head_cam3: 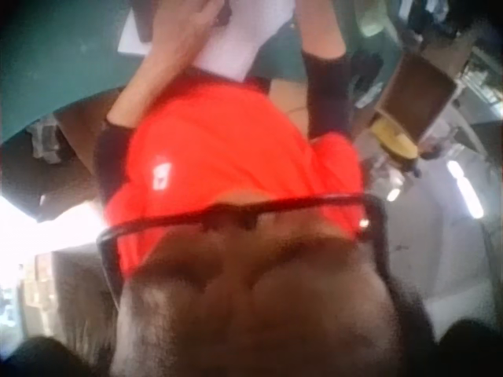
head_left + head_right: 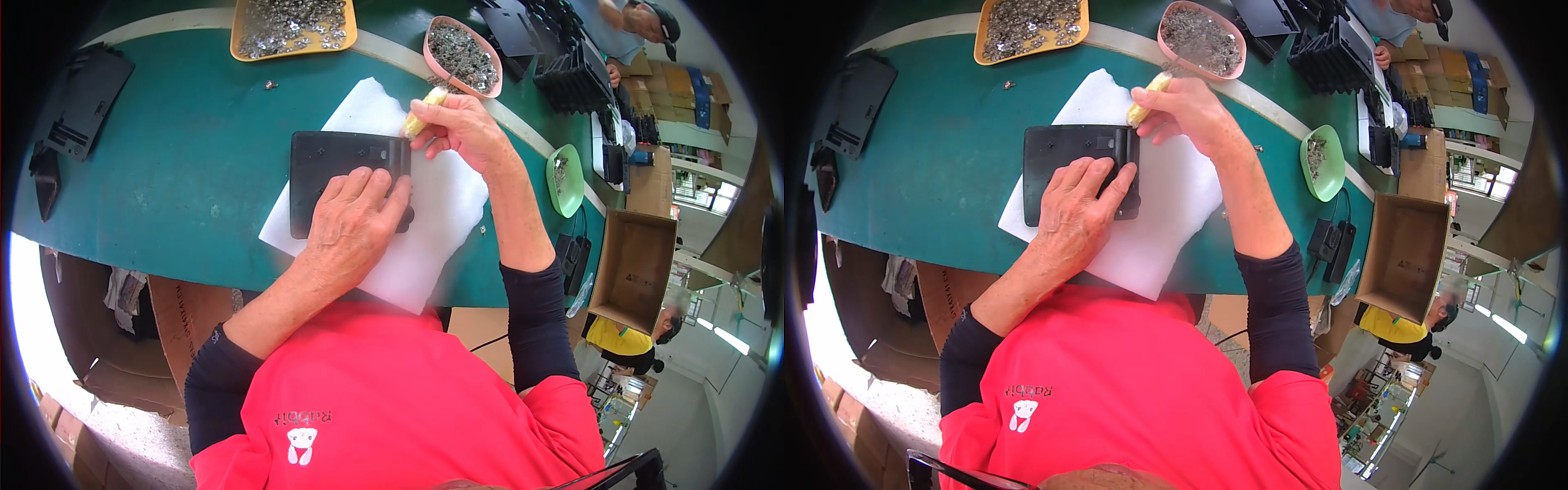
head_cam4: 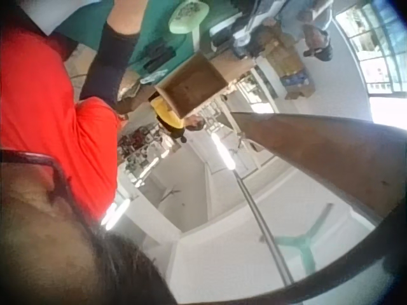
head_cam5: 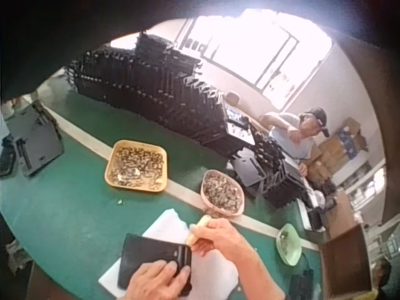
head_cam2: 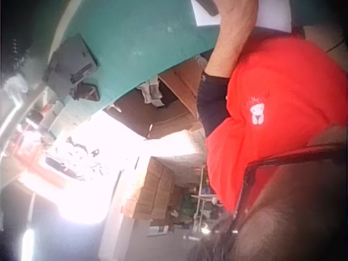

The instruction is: The person uses a screwdriver to tighten screws into a black rectangular electronic component placed on a white foam sheet. They repeatedly pick up screws from a yellow tray, insert them into the component, and secure them. The person also handles a stack of similar black components, moving them aside to access the work area.

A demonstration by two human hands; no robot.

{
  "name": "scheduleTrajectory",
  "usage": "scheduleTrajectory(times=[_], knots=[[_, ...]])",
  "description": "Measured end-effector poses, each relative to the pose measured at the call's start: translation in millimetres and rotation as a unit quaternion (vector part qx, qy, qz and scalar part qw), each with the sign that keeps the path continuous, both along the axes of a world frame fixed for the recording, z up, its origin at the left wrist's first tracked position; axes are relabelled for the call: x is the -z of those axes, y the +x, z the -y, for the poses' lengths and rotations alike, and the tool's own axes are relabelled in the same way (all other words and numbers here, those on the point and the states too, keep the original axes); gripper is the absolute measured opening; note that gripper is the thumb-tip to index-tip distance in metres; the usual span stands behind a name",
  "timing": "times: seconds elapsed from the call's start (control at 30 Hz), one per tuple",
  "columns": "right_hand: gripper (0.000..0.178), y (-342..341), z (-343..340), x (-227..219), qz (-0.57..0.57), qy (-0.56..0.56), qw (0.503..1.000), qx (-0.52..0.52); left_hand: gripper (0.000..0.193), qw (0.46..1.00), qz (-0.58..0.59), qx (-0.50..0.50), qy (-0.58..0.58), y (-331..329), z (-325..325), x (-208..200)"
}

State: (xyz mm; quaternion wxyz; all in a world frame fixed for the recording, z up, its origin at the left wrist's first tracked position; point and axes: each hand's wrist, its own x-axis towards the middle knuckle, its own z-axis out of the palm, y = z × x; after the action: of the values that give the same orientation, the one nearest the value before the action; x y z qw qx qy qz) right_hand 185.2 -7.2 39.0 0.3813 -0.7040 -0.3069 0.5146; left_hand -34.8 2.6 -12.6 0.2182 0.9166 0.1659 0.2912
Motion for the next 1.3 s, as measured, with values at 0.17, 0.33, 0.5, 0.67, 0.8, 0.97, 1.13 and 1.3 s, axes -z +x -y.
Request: scheduleTrajectory(times=[0.17,0.33,0.5,0.67,0.8,0.97,1.13,1.3], knots=[[0.034,-5.0,-4.7,-3.4,0.065,-0.031,0.997,-0.015,0.047,1.0,0.001,-0.001,-0.005,0.5,-1.0,-0.5],[0.034,-7.4,-1.2,-1.8,0.085,0.007,0.996,-0.025,0.045,1.0,0.0,-0.004,-0.005,0.5,-0.6,-0.8],[0.026,-22.9,14.9,6.9,0.213,0.093,0.973,-0.011,0.044,1.0,0.008,-0.005,0.0,0.9,0.2,-1.1],[0.02,-52.4,32.6,29.6,0.462,0.251,0.85,-0.023,0.042,1.0,-0.005,-0.007,0.01,0.9,1.8,-1.4],[0.02,-55.9,35.7,41.6,0.53,0.361,0.766,-0.031,0.042,0.999,-0.008,-0.008,0.038,1.7,1.4,-0.2],[0.016,-38.6,42.8,17.9,0.144,0.202,0.959,0.139,0.045,0.999,0.0,-0.01,0.048,2.5,1.1,0.9],[0.016,-32.2,70.5,13.4,0.12,0.186,0.961,0.165,0.046,0.998,-0.01,-0.012,0.058,2.4,2.9,2.3],[0.013,-44.9,82.5,14.6,0.19,0.184,0.956,0.129,0.044,0.998,0.018,-0.021,0.058,0.6,3.0,2.2]])
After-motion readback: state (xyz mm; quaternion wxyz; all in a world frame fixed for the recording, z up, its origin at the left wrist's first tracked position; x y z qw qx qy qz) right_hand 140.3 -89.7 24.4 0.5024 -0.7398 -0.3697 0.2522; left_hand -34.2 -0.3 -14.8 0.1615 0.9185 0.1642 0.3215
